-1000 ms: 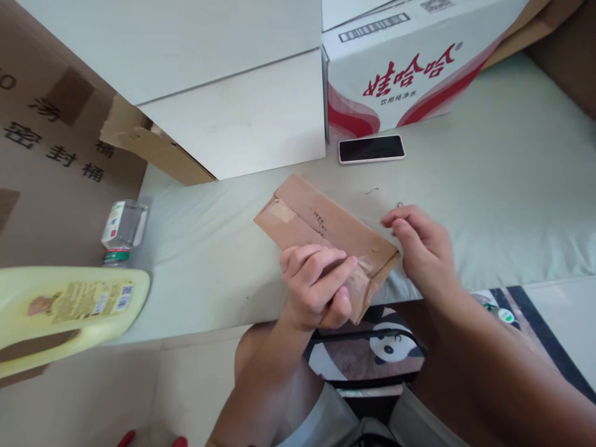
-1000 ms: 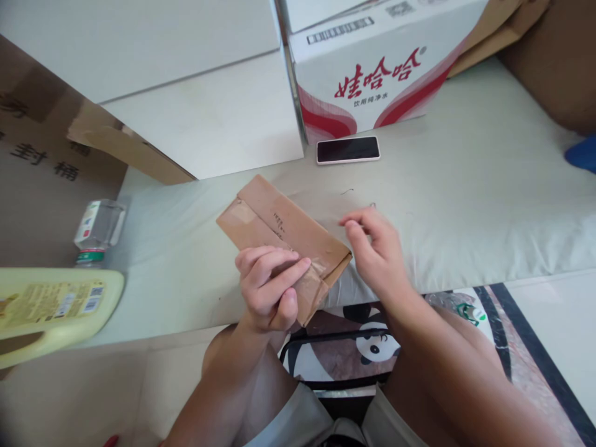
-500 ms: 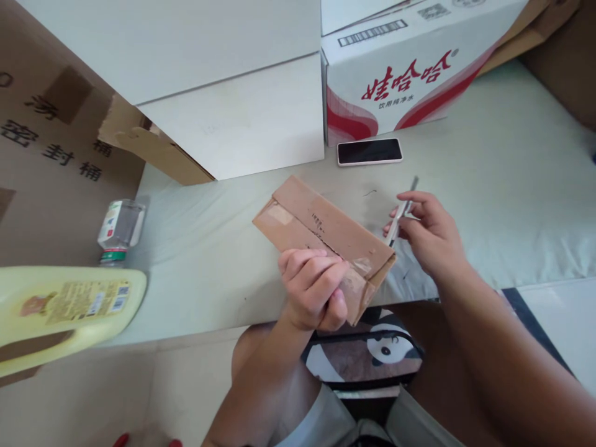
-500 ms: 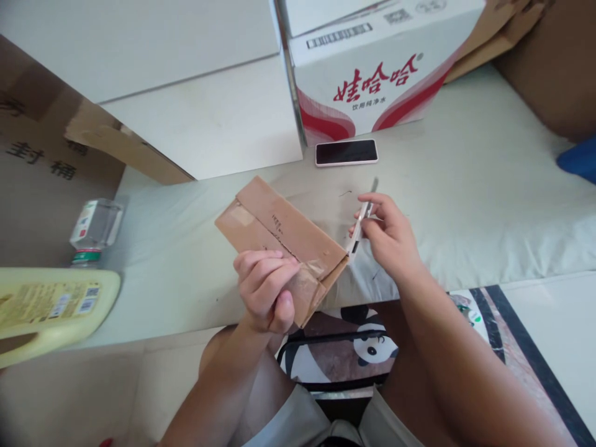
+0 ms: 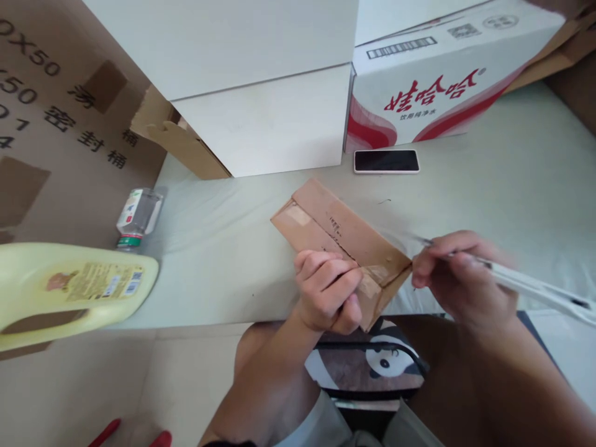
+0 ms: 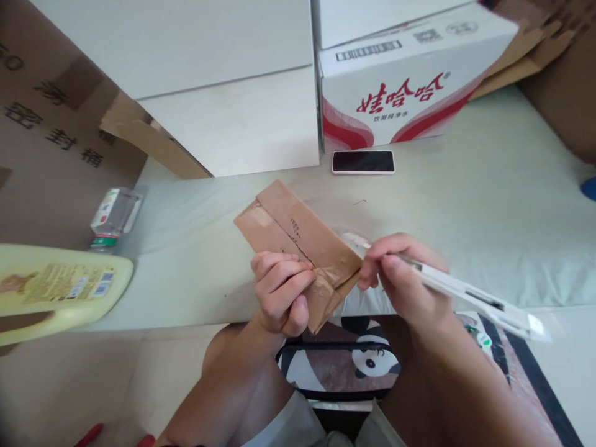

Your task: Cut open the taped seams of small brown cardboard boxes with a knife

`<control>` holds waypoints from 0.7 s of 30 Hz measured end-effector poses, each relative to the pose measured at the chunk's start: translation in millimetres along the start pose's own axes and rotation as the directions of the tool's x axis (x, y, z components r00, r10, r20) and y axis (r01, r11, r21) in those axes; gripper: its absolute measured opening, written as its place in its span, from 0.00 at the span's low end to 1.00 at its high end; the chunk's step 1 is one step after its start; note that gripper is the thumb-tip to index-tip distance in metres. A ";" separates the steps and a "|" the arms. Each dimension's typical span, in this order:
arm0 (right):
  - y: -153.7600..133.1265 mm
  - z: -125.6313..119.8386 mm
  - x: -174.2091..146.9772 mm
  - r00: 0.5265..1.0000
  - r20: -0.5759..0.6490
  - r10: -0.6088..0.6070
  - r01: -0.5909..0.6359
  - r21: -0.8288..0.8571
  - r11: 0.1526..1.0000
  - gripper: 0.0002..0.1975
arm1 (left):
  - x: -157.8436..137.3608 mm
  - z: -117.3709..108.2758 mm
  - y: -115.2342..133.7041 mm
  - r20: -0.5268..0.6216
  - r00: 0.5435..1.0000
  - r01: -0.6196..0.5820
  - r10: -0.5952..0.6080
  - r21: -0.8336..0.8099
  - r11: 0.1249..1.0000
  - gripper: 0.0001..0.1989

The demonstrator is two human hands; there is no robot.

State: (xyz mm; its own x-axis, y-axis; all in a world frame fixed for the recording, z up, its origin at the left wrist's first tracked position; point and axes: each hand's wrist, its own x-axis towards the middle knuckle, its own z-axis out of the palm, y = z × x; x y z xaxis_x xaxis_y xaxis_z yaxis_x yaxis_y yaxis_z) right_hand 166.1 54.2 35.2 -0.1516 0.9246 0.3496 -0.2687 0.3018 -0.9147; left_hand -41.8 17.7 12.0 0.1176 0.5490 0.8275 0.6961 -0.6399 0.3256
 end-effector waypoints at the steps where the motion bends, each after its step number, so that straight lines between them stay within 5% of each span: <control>1: -4.5 4.6 -3.8 1.000 0.022 -0.008 0.010 -0.064 0.998 0.06 | -0.2 0.1 -0.1 -0.005 1.000 -0.001 0.001 -0.004 1.000 0.12; 10: -24.0 9.7 -5.8 0.962 0.266 -0.070 0.214 -0.565 0.797 0.06 | 2.7 0.5 0.9 -0.013 1.000 0.003 -0.003 -0.013 1.000 0.12; 21: -22.9 20.8 2.0 0.932 0.353 -0.078 0.295 -0.617 0.730 0.10 | 2.0 -0.9 1.1 0.006 1.000 0.013 -0.013 -0.008 1.000 0.11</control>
State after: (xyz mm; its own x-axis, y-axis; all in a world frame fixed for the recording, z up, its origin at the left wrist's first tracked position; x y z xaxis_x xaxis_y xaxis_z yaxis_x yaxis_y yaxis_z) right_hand 152.1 44.3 61.1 -0.4567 0.7562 0.4687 0.3458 0.6363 -0.6896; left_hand -41.4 17.6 14.4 0.1131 0.5605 0.8204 0.6921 -0.6369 0.3398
